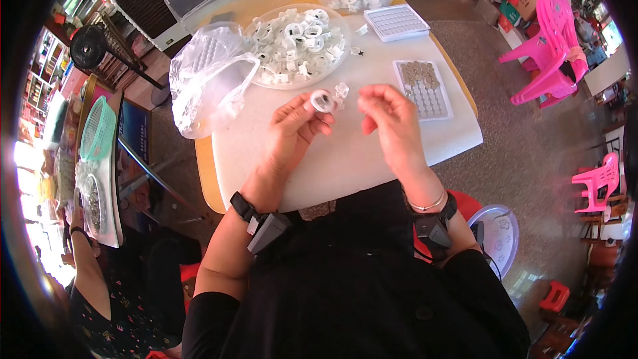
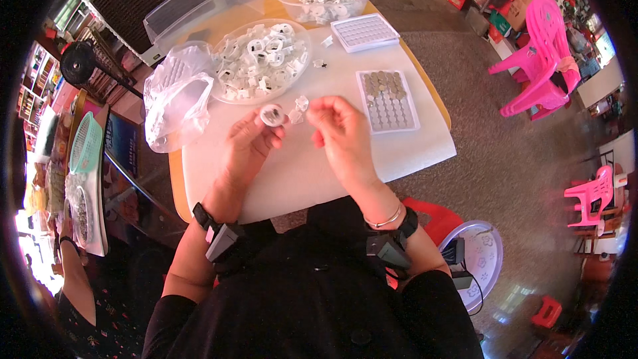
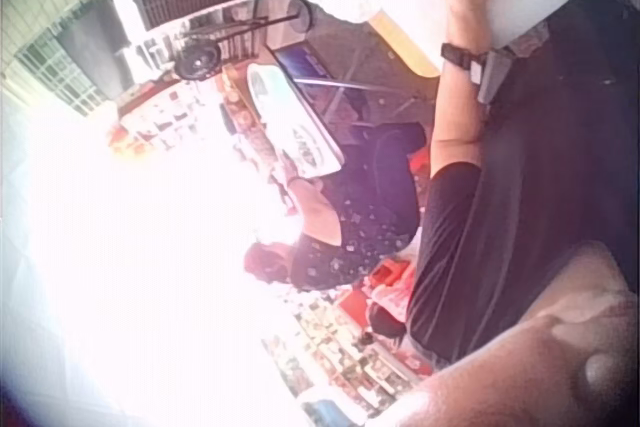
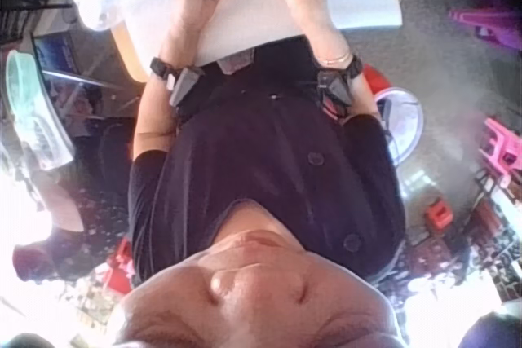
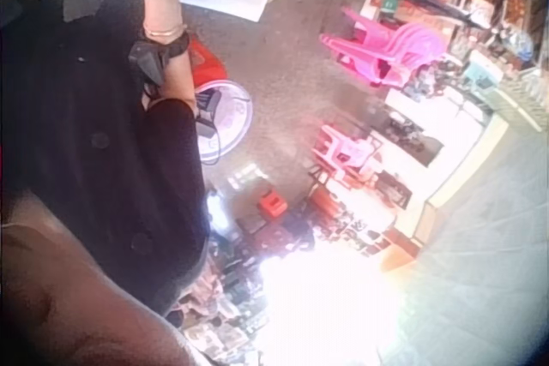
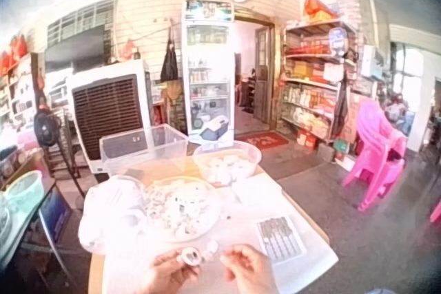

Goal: The user is seen assembling small white electronic or plastic components by hand.

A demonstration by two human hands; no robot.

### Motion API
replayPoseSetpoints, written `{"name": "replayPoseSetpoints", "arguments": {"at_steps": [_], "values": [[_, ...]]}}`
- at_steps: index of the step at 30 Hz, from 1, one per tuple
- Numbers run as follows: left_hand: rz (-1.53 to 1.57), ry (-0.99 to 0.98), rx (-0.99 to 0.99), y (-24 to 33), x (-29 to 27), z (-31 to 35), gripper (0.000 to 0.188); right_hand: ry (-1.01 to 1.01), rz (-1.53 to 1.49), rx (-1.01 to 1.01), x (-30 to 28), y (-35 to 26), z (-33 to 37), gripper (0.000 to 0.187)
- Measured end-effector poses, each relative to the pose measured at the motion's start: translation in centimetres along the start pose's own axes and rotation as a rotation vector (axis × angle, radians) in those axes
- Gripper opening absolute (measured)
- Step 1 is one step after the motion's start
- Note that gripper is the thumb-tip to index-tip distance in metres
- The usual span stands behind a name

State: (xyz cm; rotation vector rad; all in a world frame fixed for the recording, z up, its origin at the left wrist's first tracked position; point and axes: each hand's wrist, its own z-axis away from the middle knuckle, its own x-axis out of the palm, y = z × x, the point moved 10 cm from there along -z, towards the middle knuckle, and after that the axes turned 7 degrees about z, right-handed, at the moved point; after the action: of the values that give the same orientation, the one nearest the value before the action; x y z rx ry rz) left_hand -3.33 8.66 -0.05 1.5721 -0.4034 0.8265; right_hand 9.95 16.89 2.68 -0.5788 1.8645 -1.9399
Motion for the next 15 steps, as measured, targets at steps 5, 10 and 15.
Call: {"name": "replayPoseSetpoints", "arguments": {"at_steps": [5, 10, 15], "values": [[0.104, 0.083, 0.155, 1.7, -2.1, -0.5, 0.027, 0.207, 0.675, -0.561, -1.1, -3.3, -0.8, 0.008], [0.071, 0.086, 0.111, 1.0, -1.9, -0.5, 0.027, 0.087, 0.978, -0.638, 3.2, -2.1, -1.4, 0.007], [0.064, 0.058, 0.086, 0.7, -1.9, -0.4, 0.027, -0.03, 1.115, -0.642, 5.4, -1.5, -1.8, 0.006]]}}
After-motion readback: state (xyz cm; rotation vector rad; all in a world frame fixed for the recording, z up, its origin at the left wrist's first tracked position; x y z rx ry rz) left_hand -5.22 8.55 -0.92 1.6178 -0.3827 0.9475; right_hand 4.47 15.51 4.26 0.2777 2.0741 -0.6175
